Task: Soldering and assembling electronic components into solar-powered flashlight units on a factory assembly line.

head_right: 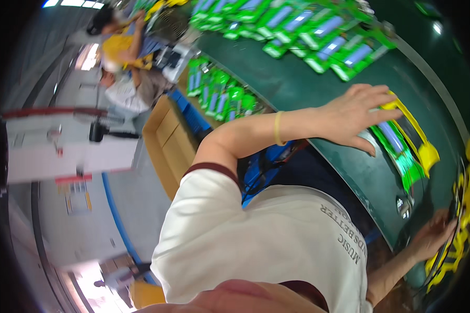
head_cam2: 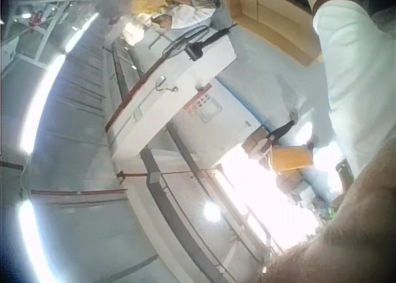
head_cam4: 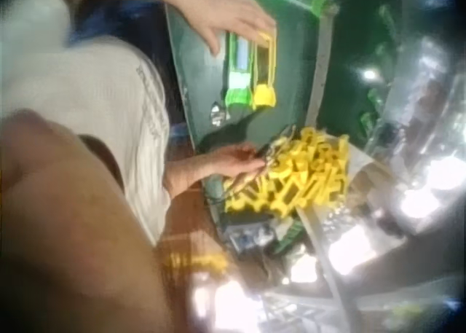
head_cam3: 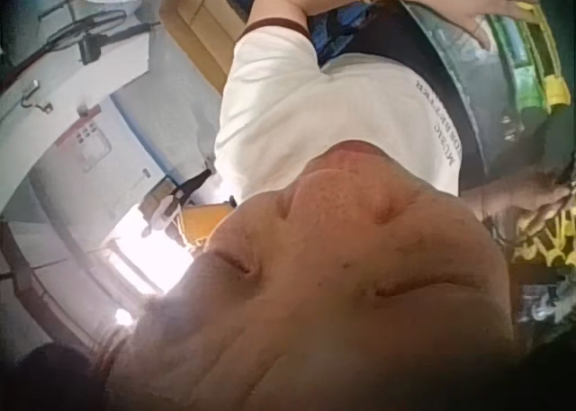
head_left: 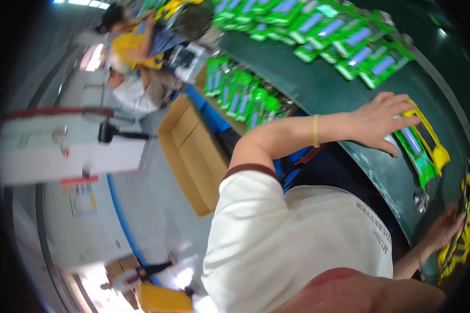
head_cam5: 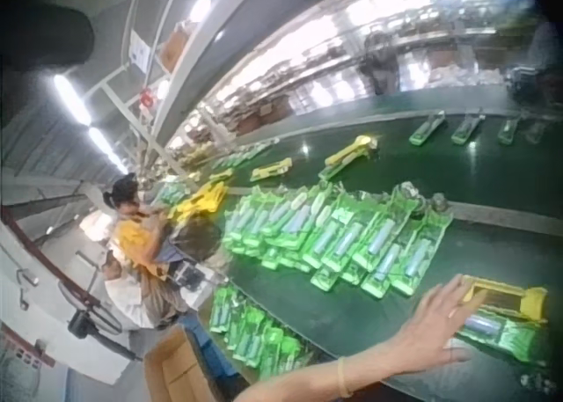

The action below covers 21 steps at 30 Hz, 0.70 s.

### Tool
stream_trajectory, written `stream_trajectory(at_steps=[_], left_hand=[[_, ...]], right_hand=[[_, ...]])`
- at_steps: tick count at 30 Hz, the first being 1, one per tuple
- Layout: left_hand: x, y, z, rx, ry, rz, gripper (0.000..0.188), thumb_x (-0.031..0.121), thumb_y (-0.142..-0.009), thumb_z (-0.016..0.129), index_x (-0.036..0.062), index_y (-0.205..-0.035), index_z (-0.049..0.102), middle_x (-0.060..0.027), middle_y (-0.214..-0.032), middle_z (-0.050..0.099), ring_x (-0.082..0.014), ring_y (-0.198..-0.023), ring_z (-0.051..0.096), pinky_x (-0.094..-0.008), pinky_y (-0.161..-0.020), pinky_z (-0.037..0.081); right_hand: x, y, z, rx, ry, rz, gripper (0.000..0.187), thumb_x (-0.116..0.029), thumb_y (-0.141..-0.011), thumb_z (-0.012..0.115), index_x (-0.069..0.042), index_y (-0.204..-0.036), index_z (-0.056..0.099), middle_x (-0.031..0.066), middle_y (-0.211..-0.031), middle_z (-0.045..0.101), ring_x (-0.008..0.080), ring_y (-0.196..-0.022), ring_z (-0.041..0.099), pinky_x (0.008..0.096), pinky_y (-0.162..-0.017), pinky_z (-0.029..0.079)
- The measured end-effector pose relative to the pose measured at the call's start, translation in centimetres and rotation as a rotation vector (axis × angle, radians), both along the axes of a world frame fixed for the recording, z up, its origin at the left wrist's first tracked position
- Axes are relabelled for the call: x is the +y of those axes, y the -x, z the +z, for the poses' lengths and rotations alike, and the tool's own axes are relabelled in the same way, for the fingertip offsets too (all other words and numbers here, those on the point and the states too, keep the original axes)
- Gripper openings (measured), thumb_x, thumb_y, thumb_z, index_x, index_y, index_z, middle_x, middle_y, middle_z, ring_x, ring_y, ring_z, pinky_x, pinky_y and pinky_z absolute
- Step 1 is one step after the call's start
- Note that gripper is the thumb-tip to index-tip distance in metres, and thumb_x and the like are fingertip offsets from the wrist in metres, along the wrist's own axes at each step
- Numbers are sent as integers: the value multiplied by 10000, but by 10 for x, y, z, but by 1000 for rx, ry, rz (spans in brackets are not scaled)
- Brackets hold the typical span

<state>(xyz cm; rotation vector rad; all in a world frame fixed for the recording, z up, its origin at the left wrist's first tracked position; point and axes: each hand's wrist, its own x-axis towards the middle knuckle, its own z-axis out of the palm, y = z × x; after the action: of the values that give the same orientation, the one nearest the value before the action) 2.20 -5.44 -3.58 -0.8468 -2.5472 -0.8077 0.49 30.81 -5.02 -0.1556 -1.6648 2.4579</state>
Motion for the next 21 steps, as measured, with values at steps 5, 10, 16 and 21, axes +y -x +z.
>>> stream_trajectory(at_steps=[5,10,16,21], left_hand=[[-5,0,0,-38,38,-45,567,233,-617,727,65,-1115,517,-97,-1105,544,-279,-1102,461,-397,-910,351],[-12,10,11,-172,9,-111,633,190,-619,731,51,-1185,484,-139,-1223,464,-330,-1160,416,-397,-937,356],[14,-8,9,223,178,1,364,110,-643,707,64,-992,618,-70,-1048,585,-216,-858,540,-334,-728,434],[41,2,3,71,-138,-166,217,19,-645,686,71,-850,636,-39,-785,628,-182,-628,540,-285,-587,440]], right_hand=[[-38,-10,19,30,153,93,161,-170,-891,476,-36,-978,491,3,-661,368,71,-568,309,203,-492,241],[-38,-20,24,-90,583,140,210,-125,-879,484,7,-1037,526,-45,-608,252,42,-528,248,166,-449,216],[-51,-32,10,71,360,3,203,-215,-887,482,-27,-948,529,-2,-634,377,77,-510,305,198,-465,247],[-81,-40,20,71,137,141,219,-213,-859,523,-55,-968,417,53,-724,501,92,-514,449,200,-459,358]])
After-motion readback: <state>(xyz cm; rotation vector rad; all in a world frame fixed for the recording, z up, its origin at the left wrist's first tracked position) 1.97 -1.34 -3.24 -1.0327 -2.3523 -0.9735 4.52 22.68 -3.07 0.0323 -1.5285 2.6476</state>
